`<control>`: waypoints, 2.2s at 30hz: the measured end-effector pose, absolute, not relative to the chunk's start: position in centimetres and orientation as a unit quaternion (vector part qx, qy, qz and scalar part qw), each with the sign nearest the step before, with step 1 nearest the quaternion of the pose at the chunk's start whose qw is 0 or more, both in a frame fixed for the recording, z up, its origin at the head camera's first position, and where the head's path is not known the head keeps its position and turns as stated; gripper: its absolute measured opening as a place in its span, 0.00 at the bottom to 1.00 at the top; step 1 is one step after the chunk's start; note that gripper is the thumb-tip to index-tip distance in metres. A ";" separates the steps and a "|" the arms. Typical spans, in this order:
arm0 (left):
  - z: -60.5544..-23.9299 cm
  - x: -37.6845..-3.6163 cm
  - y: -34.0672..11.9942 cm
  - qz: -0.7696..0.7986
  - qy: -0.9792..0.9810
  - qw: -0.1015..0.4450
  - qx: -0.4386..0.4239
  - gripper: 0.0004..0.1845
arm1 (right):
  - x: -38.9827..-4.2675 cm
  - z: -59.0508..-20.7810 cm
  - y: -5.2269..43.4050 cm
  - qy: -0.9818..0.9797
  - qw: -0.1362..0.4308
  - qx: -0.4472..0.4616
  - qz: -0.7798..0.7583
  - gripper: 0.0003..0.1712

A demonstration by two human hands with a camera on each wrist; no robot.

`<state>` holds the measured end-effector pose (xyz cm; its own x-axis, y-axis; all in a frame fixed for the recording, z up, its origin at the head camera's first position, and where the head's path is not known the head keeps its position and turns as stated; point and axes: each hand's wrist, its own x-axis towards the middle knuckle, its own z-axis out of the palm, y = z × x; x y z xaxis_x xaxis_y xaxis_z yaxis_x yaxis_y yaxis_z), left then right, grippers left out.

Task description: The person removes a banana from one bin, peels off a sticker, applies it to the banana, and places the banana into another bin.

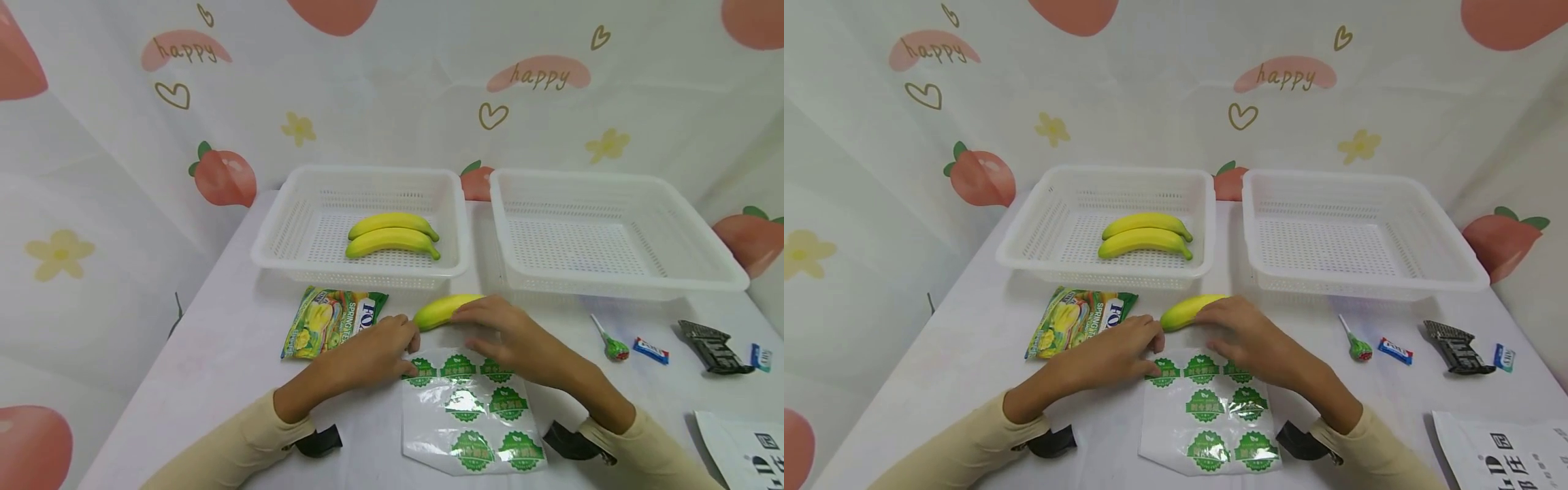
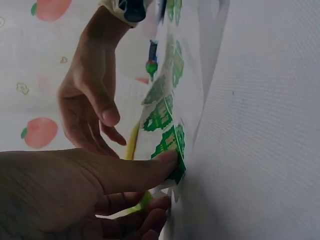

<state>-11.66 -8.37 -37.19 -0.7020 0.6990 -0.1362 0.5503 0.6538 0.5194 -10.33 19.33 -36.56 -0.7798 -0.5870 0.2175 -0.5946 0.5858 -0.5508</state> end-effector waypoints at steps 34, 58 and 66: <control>-36.9 -13.7 -8.9 0.460 0.742 0.408 0.270 0.40 | -9.1 -37.7 16.9 -0.850 0.014 0.400 0.342 0.10; -35.4 -12.4 -8.4 0.451 0.810 0.264 0.267 0.13 | -9.7 -35.5 19.0 -0.832 0.102 0.432 0.332 0.14; -35.8 -12.3 -7.9 0.447 0.832 0.203 0.258 0.10 | -10.4 -35.1 19.7 -0.873 0.066 0.331 0.353 0.14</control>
<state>-12.31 -7.93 -35.83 -0.7849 0.6104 -0.1064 0.2479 0.4666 0.8490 -10.42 19.72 -35.12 -0.7719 -0.5313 0.3491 -0.6246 0.5314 -0.5722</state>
